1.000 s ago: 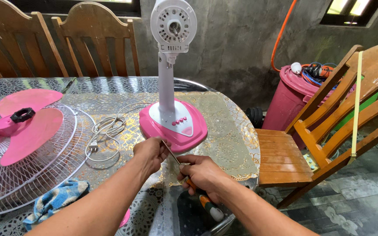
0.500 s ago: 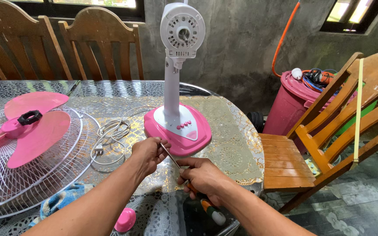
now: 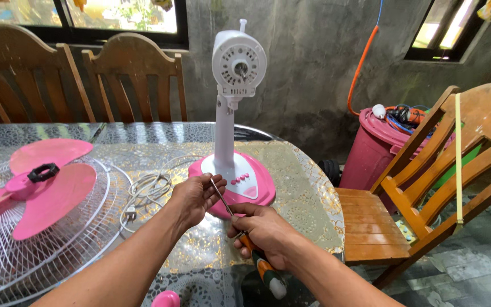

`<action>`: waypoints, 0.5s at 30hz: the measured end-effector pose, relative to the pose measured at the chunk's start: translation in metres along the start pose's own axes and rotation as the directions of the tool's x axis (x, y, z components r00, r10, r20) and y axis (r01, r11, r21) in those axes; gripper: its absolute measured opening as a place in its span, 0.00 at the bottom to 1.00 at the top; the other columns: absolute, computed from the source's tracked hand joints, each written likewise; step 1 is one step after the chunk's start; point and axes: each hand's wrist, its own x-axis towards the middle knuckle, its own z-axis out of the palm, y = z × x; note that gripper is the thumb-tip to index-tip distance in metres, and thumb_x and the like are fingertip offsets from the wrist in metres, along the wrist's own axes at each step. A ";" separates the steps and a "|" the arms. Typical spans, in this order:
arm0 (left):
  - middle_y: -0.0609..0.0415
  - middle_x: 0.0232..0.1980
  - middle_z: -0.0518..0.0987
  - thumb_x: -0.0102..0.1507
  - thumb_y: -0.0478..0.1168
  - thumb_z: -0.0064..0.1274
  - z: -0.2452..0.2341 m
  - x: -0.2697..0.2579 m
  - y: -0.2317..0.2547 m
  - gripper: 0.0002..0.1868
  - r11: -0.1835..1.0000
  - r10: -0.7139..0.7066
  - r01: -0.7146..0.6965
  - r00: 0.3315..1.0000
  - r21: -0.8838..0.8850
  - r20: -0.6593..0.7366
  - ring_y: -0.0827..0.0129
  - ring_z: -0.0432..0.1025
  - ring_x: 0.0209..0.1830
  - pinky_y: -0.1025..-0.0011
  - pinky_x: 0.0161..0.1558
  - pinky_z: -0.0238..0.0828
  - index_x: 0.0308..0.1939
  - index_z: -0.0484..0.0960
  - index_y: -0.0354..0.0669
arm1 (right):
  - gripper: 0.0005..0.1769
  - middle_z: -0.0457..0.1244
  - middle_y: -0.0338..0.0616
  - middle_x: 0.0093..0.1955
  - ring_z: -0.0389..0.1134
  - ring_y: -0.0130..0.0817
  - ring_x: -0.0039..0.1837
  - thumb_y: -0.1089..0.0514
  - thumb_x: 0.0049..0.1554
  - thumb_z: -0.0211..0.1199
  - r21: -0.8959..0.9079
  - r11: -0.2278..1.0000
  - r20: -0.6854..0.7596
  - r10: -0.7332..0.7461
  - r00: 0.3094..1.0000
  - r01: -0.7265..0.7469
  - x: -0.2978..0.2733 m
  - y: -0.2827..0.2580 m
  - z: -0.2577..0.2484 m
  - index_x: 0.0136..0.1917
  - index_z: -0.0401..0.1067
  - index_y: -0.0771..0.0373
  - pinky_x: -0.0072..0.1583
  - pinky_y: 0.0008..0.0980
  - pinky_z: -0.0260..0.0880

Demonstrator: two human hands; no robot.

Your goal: The person uses a screwdriver to loosen and remove screws from the rear motor housing of a pink and white electric fan. The fan blades and front grille are already detached and placed on the table. The person continues to unscrew the housing throughout the clip.

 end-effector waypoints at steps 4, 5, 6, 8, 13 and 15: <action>0.44 0.52 0.82 0.71 0.37 0.42 0.014 -0.003 0.022 0.14 1.000 -0.001 0.000 1.000 0.020 0.017 0.61 0.79 0.51 0.66 0.55 0.81 0.56 0.73 0.31 | 0.29 0.64 0.45 0.40 0.64 0.28 0.34 0.63 0.62 0.54 -0.014 0.997 0.001 -0.074 0.997 0.074 0.000 -0.015 0.005 0.76 0.64 0.60 0.32 0.24 0.66; 0.44 0.51 0.81 0.71 0.37 0.43 0.019 -0.003 0.028 0.13 1.000 0.002 -0.003 1.000 0.030 0.016 0.61 0.79 0.51 0.66 0.55 0.80 0.55 0.73 0.31 | 0.28 0.65 0.45 0.40 0.64 0.28 0.34 0.63 0.62 0.54 -0.011 0.996 -0.005 -0.085 0.996 0.085 0.000 -0.019 0.006 0.76 0.63 0.60 0.32 0.25 0.66; 0.44 0.51 0.81 0.71 0.37 0.43 0.025 -0.003 0.034 0.12 0.999 0.005 -0.006 1.000 0.040 0.016 0.61 0.79 0.50 0.65 0.55 0.80 0.54 0.72 0.32 | 0.28 0.65 0.46 0.40 0.64 0.28 0.34 0.63 0.62 0.54 -0.009 0.995 -0.011 -0.095 0.995 0.095 0.000 -0.024 0.008 0.76 0.63 0.60 0.32 0.25 0.66; 0.45 0.50 0.81 0.71 0.39 0.41 0.038 0.000 0.048 0.14 0.994 0.017 -0.024 0.997 0.102 0.073 0.63 0.79 0.48 0.66 0.55 0.80 0.53 0.75 0.31 | 0.28 0.63 0.44 0.40 0.64 0.28 0.35 0.61 0.63 0.54 0.000 0.991 -0.020 -0.135 0.991 0.135 -0.001 -0.034 0.010 0.76 0.62 0.60 0.33 0.25 0.67; 0.49 0.43 0.81 0.71 0.38 0.44 0.073 0.009 0.076 0.10 0.993 0.078 -0.087 0.990 0.074 0.113 0.64 0.78 0.44 0.65 0.54 0.79 0.47 0.77 0.33 | 0.27 0.63 0.43 0.41 0.64 0.27 0.35 0.59 0.64 0.53 0.052 0.971 -0.006 -0.232 0.973 0.232 -0.006 -0.067 0.006 0.76 0.63 0.60 0.34 0.26 0.69; 0.51 0.40 0.81 0.71 0.39 0.45 0.088 0.013 0.087 0.10 0.993 0.082 -0.094 0.987 0.075 0.140 0.66 0.78 0.42 0.66 0.52 0.78 0.44 0.77 0.36 | 0.26 0.62 0.42 0.40 0.64 0.27 0.35 0.58 0.64 0.53 0.051 0.955 0.011 -0.293 0.956 0.292 -0.007 -0.081 0.005 0.75 0.64 0.58 0.35 0.26 0.70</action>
